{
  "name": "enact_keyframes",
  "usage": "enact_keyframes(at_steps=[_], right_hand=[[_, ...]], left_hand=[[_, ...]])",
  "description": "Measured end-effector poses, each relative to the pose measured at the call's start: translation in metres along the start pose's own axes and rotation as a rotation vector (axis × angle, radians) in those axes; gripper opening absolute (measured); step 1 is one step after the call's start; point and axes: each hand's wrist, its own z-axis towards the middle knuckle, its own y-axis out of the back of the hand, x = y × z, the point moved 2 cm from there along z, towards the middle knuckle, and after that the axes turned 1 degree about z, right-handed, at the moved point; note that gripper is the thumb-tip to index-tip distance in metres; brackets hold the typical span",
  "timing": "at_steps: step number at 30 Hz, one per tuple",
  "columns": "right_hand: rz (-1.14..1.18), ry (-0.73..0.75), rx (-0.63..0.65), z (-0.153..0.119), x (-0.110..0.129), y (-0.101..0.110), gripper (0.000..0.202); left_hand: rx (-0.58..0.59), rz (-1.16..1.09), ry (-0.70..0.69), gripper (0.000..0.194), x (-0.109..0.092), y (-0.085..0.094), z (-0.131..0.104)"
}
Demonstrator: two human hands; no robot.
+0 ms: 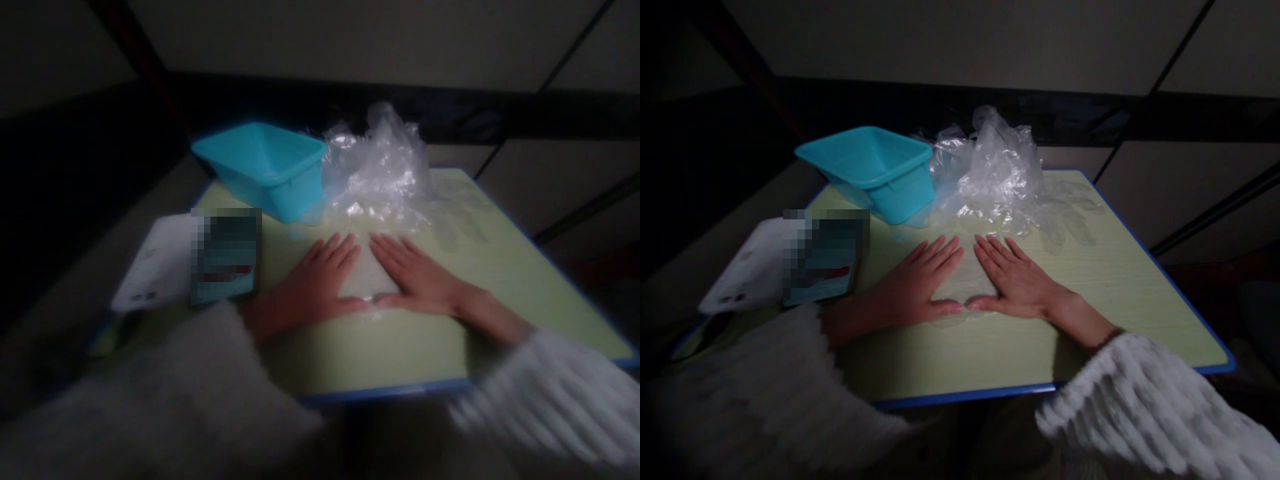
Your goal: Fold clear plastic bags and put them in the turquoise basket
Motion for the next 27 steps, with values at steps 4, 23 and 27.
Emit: enact_keyframes(at_steps=[4,23,27], right_hand=[[0.020,-0.001,-0.007,0.000,0.000,-0.001,0.100],[0.632,0.131,-0.009,-0.031,-0.010,0.057,0.025],[0.669,0.144,0.141,-0.033,-0.003,0.060,0.021]], left_hand=[[-0.029,-0.009,-0.011,0.089,0.003,-0.004,-0.002],[-0.483,-1.071,0.330,0.034,0.013,0.023,-0.015],[-0.407,-1.155,0.362,0.030,0.008,0.020,-0.013]])
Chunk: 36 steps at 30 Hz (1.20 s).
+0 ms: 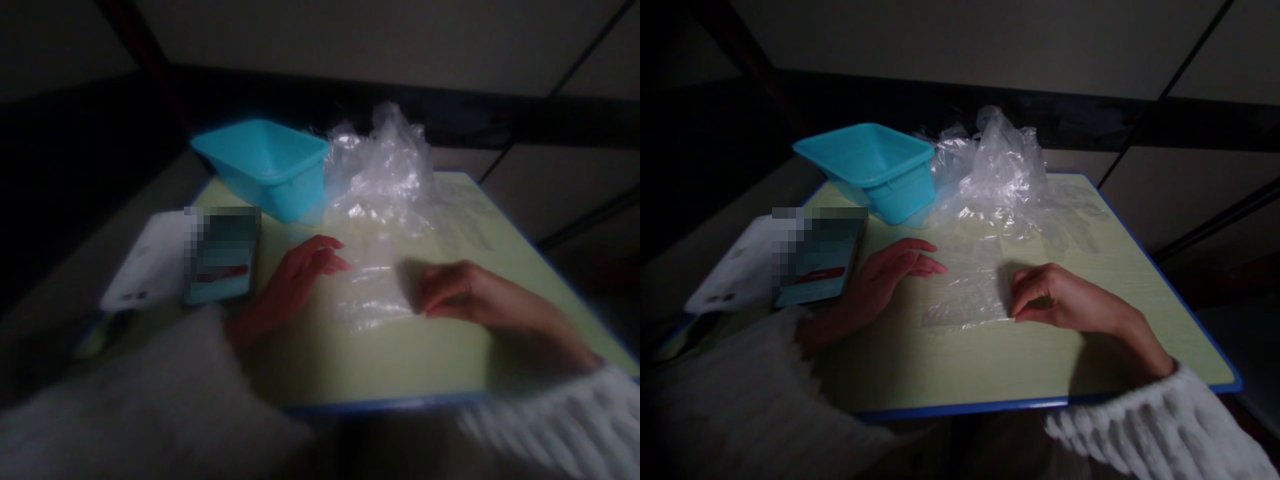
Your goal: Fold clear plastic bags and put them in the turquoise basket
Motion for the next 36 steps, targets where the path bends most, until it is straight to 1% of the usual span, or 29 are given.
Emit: enact_keyframes(at_steps=[2,6,16,25,30,36], right_hand=[[0.007,-0.001,0.018,-0.001,0.000,-0.001,0.018],[-0.028,-0.001,0.013,-0.002,-0.002,-0.002,0.017],[-0.256,0.022,0.045,-0.004,0.002,-0.007,0.018],[-0.404,0.040,0.027,-0.007,0.006,-0.009,0.019],[-0.457,0.041,0.042,-0.005,0.006,-0.011,0.019],[-0.440,0.048,0.027,-0.004,0.003,-0.013,0.018]], left_hand=[[0.020,0.016,0.021,0.029,0.002,-0.002,0.001],[0.016,0.026,0.037,0.029,0.005,-0.002,0.003],[0.024,0.032,0.028,0.027,0.006,-0.001,0.004],[0.015,0.028,0.036,0.025,0.008,-0.001,0.006],[0.020,0.022,0.045,0.027,0.007,-0.001,0.006],[0.022,0.039,0.040,0.026,0.007,-0.002,0.007]])
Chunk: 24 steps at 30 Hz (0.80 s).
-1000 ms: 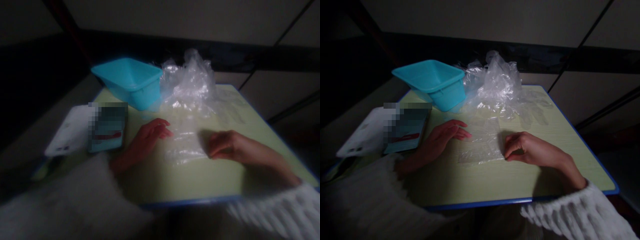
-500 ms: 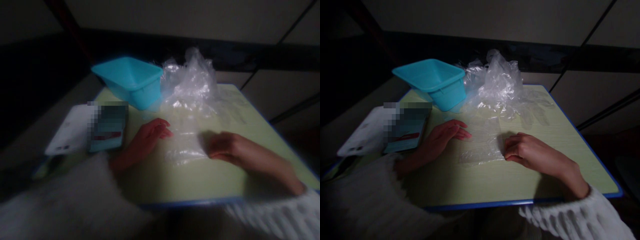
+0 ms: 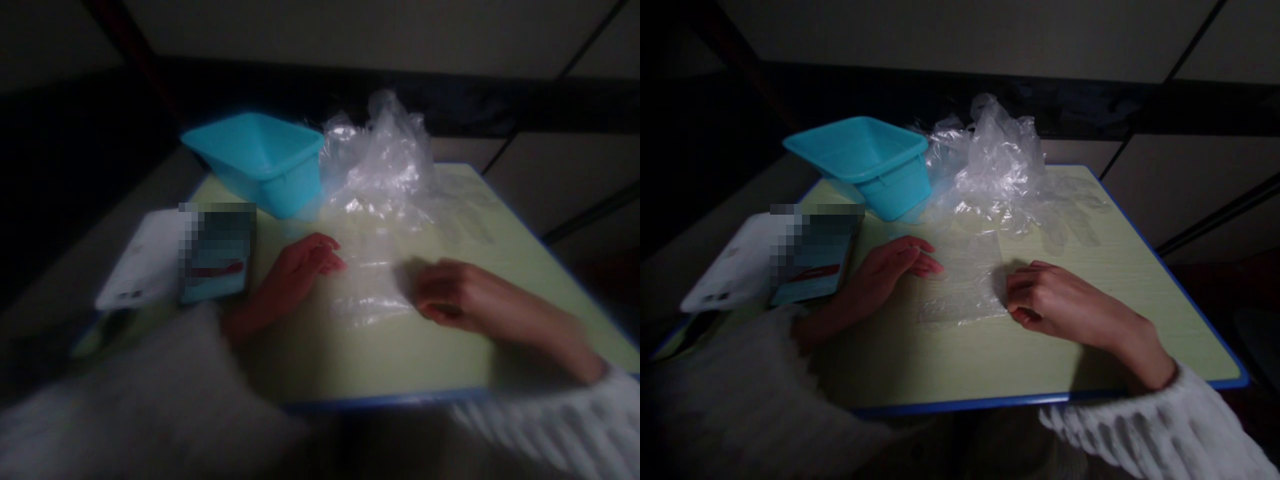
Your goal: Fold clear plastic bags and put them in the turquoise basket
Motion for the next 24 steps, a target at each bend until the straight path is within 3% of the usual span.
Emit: enact_keyframes(at_steps=[11,18,24], right_hand=[[0.083,0.007,0.023,0.004,0.003,0.001,0.019],[0.081,0.038,-0.035,0.003,-0.001,-0.003,0.016],[0.048,0.047,-0.045,0.003,0.000,-0.003,0.019]], left_hand=[[0.067,0.116,-0.004,0.026,0.002,0.000,-0.002],[0.082,0.253,-0.004,0.023,-0.005,-0.001,-0.005],[0.081,0.211,0.027,0.024,-0.006,-0.001,-0.004]])
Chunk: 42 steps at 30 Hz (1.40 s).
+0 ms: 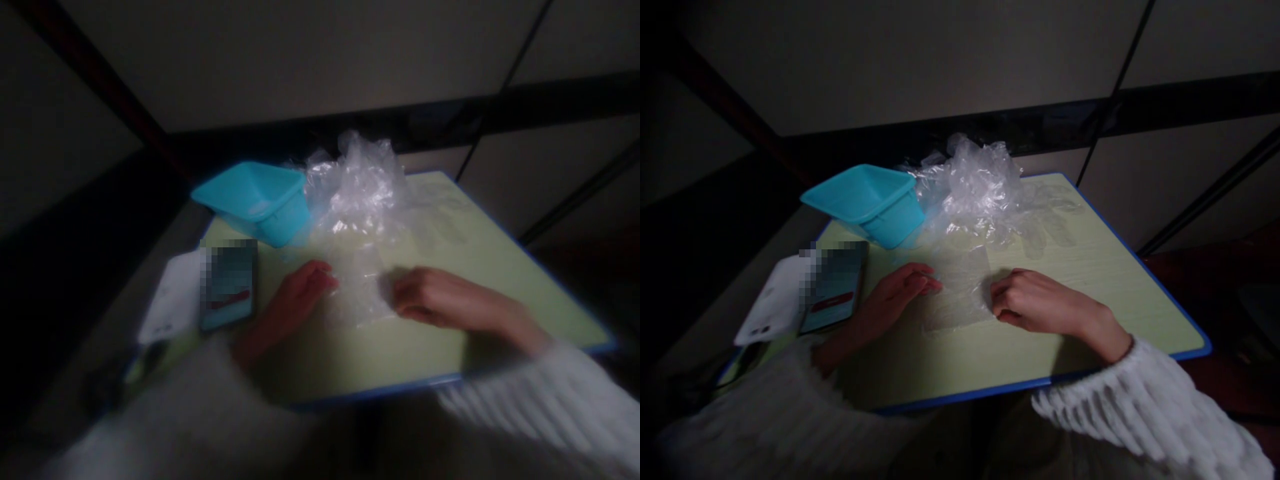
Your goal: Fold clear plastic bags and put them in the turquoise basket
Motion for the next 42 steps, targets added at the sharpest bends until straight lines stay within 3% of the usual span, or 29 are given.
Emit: enact_keyframes(at_steps=[13,20,25,34,42], right_hand=[[-0.394,0.047,-0.050,-0.004,0.006,-0.012,0.027],[-0.386,0.054,-0.094,-0.003,0.005,-0.018,0.025],[-0.334,0.077,-0.121,-0.003,0.010,-0.015,0.017],[-0.287,0.117,-0.249,-0.004,0.009,-0.013,0.023],[-0.362,0.079,-0.220,0.001,-0.003,-0.025,0.022]], left_hand=[[-0.106,-0.076,0.029,0.021,0.017,0.002,0.002],[-0.122,0.093,-0.030,0.019,0.007,0.003,-0.001],[-0.106,0.070,-0.011,0.019,0.008,0.002,-0.001],[-0.087,0.063,-0.008,0.017,0.006,0.001,0.000],[-0.092,0.048,-0.035,0.015,0.008,0.000,0.000]])
